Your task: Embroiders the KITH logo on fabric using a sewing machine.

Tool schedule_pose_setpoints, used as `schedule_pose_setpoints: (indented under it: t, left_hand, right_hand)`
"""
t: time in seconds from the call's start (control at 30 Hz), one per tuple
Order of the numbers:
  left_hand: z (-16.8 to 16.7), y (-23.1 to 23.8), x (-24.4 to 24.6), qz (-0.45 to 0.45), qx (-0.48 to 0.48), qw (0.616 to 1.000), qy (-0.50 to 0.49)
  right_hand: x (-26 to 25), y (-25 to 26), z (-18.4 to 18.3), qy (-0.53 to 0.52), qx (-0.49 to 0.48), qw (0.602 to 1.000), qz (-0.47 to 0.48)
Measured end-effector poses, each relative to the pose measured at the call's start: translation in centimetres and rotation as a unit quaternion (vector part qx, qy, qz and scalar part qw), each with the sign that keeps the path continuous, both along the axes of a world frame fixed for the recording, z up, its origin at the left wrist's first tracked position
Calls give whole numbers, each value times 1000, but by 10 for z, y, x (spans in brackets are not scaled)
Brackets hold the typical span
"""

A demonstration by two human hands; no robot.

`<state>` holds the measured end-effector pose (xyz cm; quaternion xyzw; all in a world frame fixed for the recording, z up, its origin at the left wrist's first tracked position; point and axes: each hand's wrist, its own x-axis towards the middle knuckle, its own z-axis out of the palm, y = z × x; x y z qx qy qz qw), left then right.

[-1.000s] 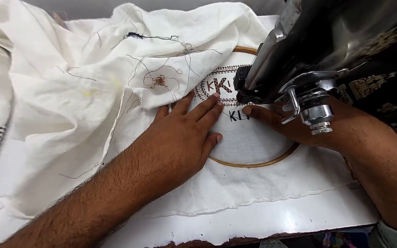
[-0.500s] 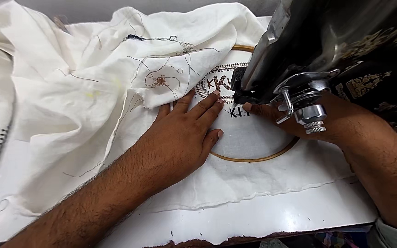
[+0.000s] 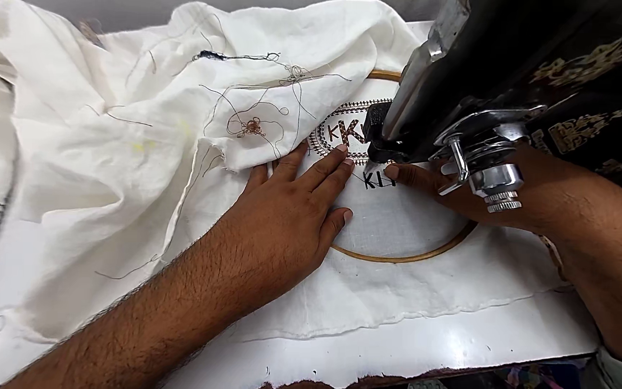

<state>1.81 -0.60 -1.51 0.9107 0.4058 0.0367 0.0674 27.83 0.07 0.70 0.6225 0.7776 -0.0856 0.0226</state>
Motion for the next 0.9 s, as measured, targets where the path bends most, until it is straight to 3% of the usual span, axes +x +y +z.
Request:
schedule_pose_setpoints:
  t: [0.47,0.9]
  left_hand:
    - [1,-3,0,1,-6,1000,3]
    - [-1,4,0,5,-9,1000,-5]
  right_hand:
    - [-3,-1,3,-22,-37,999,-18]
    - [2,4,-4,8,0,1000,5]
